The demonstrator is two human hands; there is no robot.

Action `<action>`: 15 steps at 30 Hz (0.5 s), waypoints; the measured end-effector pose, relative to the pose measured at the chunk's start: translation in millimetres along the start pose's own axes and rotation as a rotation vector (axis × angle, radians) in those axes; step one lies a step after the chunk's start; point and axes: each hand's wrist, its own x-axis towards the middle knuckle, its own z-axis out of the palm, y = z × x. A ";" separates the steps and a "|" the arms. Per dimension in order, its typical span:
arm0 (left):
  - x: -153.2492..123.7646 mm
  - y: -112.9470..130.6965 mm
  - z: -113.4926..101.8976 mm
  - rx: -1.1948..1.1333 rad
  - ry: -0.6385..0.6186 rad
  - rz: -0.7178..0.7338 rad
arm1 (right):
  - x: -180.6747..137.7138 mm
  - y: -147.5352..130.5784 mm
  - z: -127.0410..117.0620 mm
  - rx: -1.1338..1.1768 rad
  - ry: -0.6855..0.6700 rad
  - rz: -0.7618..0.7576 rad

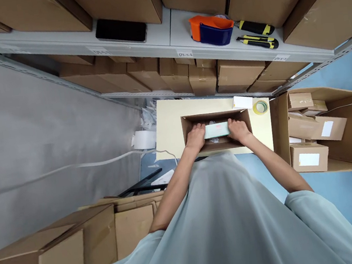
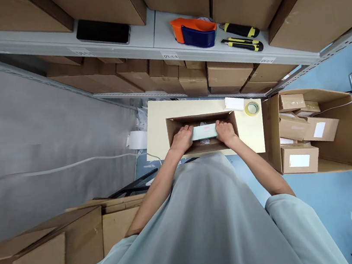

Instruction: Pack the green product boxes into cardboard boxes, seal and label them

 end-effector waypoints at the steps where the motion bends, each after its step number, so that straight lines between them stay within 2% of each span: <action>1: 0.9 -0.4 0.6 -0.003 0.002 0.001 | 0.9 -0.5 0.6 0.003 -0.003 0.004; 6: 2.6 -5.1 -0.6 -0.044 0.037 0.008 | 1.8 -1.6 1.9 0.015 -0.025 0.025; 9: -3.7 -11.9 -2.9 -0.109 0.118 0.032 | -6.2 0.7 0.9 0.024 0.001 0.026; 15: -43.1 -29.8 -3.8 -0.351 0.501 0.202 | -50.4 13.6 9.7 0.219 0.267 0.045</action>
